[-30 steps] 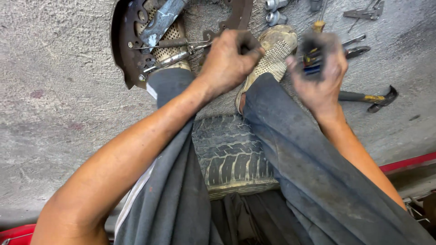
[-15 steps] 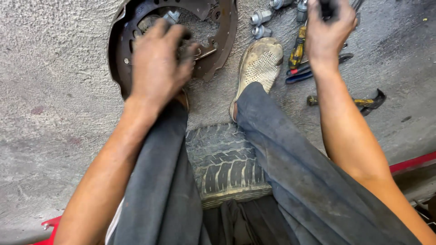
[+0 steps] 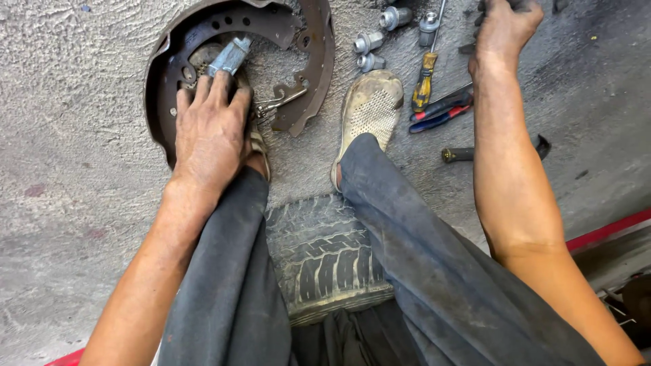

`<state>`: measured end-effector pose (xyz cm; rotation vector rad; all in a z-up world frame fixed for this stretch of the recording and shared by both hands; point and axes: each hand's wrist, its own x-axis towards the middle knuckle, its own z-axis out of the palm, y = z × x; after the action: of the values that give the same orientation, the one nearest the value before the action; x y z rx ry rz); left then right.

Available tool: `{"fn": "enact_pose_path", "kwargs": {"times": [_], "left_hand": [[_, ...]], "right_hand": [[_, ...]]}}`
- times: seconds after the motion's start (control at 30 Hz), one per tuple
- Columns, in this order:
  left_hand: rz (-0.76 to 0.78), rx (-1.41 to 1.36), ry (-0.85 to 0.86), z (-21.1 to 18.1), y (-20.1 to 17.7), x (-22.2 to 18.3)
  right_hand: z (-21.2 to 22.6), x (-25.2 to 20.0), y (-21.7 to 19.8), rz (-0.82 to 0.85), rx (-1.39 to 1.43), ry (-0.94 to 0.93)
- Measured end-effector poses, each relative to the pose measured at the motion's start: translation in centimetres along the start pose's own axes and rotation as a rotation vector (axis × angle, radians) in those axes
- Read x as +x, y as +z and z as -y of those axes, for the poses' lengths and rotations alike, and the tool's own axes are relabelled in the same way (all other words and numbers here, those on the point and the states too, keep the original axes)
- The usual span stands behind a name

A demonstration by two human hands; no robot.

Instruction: Repairing a vehicle's drum brake system by disassembling shoes and springs.

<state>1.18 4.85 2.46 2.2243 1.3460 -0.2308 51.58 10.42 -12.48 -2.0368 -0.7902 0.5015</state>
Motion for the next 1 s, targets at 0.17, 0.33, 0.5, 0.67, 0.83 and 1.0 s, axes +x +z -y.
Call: {"fn": "enact_pose_path", "kwargs": {"times": [0.17, 0.33, 0.5, 0.67, 0.83, 1.0], "left_hand": [[-0.007, -0.048, -0.025, 0.5, 1.2, 0.2], [-0.123, -0.205, -0.028, 0.3, 1.9, 0.4], [-0.046, -0.231, -0.059, 0.4, 1.4, 0.6], [-0.033, -0.304, -0.074, 0.9, 0.3, 0.3], [-0.069, -0.405, -0.076, 1.0, 0.4, 0.3], [0.001, -0.499, -0.087, 0.8, -0.1, 0.6]], "right_hand": [[0.9, -2.5, -2.2, -0.098, -0.095, 0.041], [20.1, -17.0, 1.0, 0.835, -0.222, -0.674], [18.5, -21.3, 3.9, 1.186, -0.106, -0.074], [16.5, -21.9, 4.6, 1.206, -0.012, 0.455], [16.1, -23.0, 4.5, 1.186, 0.314, 0.56], [15.8, -23.5, 4.4, 1.17, 0.305, 0.45]]}}
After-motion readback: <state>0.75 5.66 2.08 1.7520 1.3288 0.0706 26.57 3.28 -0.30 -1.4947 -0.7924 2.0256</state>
